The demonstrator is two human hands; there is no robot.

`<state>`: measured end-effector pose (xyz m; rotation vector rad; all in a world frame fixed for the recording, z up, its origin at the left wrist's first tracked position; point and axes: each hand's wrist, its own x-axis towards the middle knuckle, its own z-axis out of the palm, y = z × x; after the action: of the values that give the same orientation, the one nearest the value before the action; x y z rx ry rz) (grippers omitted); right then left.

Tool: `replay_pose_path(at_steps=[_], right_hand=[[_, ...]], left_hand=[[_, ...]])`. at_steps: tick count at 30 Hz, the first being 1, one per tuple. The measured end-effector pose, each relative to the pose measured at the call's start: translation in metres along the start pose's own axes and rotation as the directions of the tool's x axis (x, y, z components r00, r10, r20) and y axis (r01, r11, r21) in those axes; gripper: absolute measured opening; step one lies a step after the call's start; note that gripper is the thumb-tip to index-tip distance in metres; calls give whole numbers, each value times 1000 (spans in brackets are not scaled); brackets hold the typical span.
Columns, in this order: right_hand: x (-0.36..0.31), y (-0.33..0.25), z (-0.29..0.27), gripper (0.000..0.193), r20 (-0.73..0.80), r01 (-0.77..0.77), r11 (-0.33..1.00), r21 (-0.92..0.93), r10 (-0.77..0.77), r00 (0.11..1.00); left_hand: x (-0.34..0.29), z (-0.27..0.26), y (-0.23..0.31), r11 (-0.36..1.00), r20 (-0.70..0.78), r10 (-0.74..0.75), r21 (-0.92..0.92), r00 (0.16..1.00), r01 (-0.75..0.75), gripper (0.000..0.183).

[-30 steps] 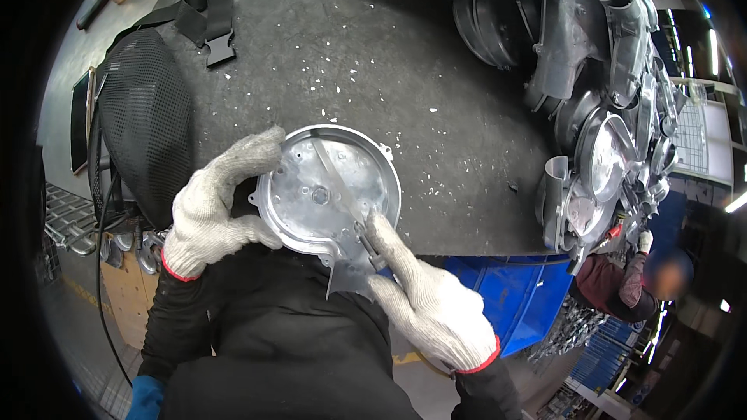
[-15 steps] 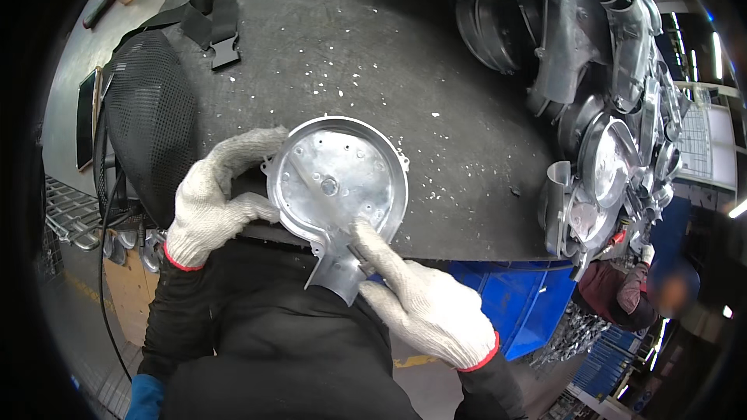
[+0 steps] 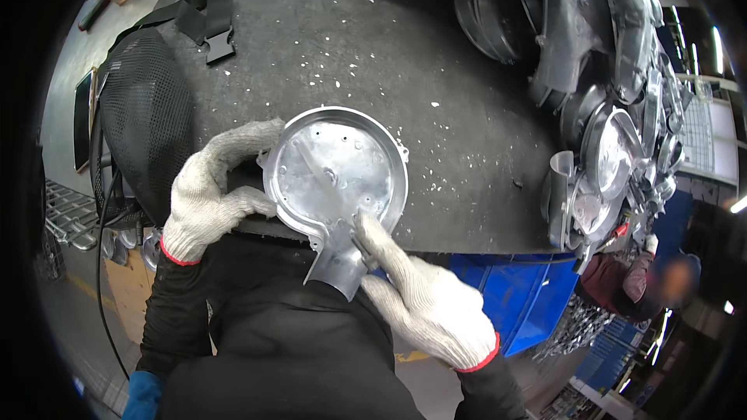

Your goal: The person files metal casing parts along their edges, interior surfaces, and holes using a handheld pneumatic file.

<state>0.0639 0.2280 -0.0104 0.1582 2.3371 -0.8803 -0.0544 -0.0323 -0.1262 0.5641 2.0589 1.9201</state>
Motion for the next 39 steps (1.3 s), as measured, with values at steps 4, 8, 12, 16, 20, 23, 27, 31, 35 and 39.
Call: replay_pose_path(at_steps=[4, 8, 12, 16, 20, 23, 27, 31, 35, 39], right_hand=[[-3, -11, -7, 70, 100, -118, 983, -140, 133, 986], [-27, 7, -2, 71, 4, -81, 996, -48, 81, 997], [-29, -11, -4, 71, 105, -159, 980, -116, 172, 979], [-32, -9, -3, 71, 67, -271, 963, 6, 270, 961], [-32, -10, -4, 71, 55, -218, 975, -50, 220, 974], [-33, -15, -5, 71, 104, -303, 953, -13, 302, 947], [-29, -16, -1, 71, 78, -325, 946, -1, 324, 943], [-31, -12, -2, 72, 128, -306, 952, 29, 300, 945], [-33, -15, -6, 72, 91, -325, 945, 29, 321, 943], [-27, -17, -5, 73, 107, -327, 945, -21, 327, 939]], left_hand=[[1, -4, -5, 997, 22, 70, -17, 997, -70, 82], [11, -7, 2, 941, 163, 171, 264, 972, -210, 80], [4, -6, 3, 914, 127, 209, 328, 970, -240, 67], [9, -5, 2, 860, 175, 245, 415, 954, -297, 62], [10, -4, 2, 870, 157, 274, 380, 949, -314, 62], [7, -2, 1, 876, 136, 274, 372, 952, -306, 62], [7, -5, -3, 888, 127, 290, 334, 949, -316, 62], [9, -5, -1, 873, 155, 278, 371, 948, -317, 63], [10, -4, -2, 888, 145, 286, 330, 947, -319, 61], [9, -7, -2, 880, 135, 293, 348, 947, -322, 60]])
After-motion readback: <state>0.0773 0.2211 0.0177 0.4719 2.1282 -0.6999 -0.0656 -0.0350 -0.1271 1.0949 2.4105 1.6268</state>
